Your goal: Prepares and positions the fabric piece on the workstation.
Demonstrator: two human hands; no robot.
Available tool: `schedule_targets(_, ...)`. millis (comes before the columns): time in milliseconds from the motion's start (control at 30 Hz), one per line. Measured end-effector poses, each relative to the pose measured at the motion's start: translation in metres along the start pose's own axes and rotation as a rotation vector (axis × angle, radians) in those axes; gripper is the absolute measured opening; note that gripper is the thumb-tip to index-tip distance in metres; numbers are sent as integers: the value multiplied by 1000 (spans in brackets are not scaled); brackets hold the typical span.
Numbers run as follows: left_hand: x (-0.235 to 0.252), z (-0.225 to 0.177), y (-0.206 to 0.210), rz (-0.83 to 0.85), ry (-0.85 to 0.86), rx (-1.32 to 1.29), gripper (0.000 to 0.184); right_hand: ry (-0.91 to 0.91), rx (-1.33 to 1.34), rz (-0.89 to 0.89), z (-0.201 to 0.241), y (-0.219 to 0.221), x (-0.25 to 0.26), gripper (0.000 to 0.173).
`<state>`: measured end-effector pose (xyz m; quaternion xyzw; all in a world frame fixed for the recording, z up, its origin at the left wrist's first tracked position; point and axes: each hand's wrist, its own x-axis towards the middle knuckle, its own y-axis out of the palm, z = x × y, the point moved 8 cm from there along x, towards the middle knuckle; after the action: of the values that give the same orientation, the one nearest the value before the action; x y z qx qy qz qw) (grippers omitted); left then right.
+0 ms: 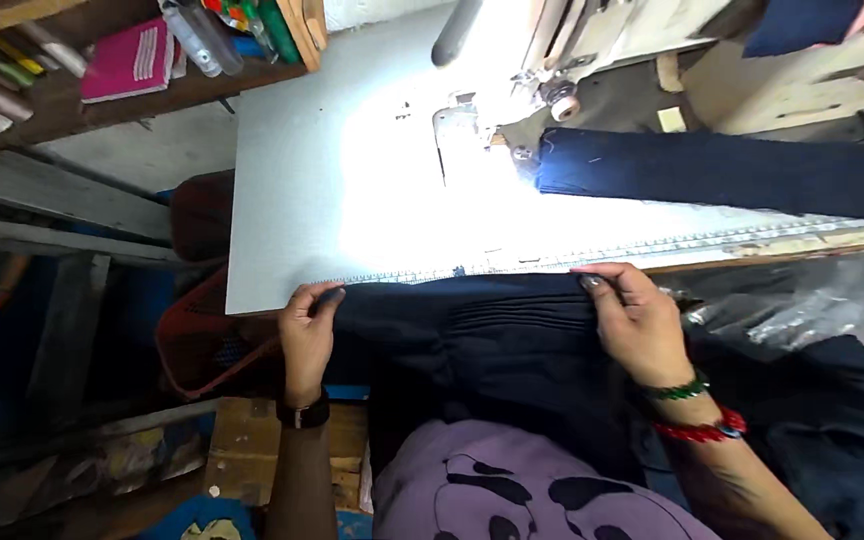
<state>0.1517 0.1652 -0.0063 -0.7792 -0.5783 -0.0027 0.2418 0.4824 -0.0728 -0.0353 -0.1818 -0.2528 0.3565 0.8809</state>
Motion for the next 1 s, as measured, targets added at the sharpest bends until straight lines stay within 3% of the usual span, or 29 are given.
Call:
schedule_targets(333, -13, 13, -16, -190, -21, 291, 16, 102, 111, -89, -4, 11, 1, 19)
schedule_targets(533, -18, 29, -27, -227, -102, 77, 13, 134, 88, -59, 3, 14, 2, 23)
schedule_targets(633, -19, 34, -31, -273, -163, 24, 13, 165, 126, -58, 2, 14, 4, 16)
schedule_targets(833, -19, 44, -34, -320, -167, -96, 5, 167, 186, -42, 0, 16, 8, 8)
schedule_targets(1000, -18, 50, -35, -357, -149, -159, 4, 187, 227, -44, -7, 18, 8, 12)
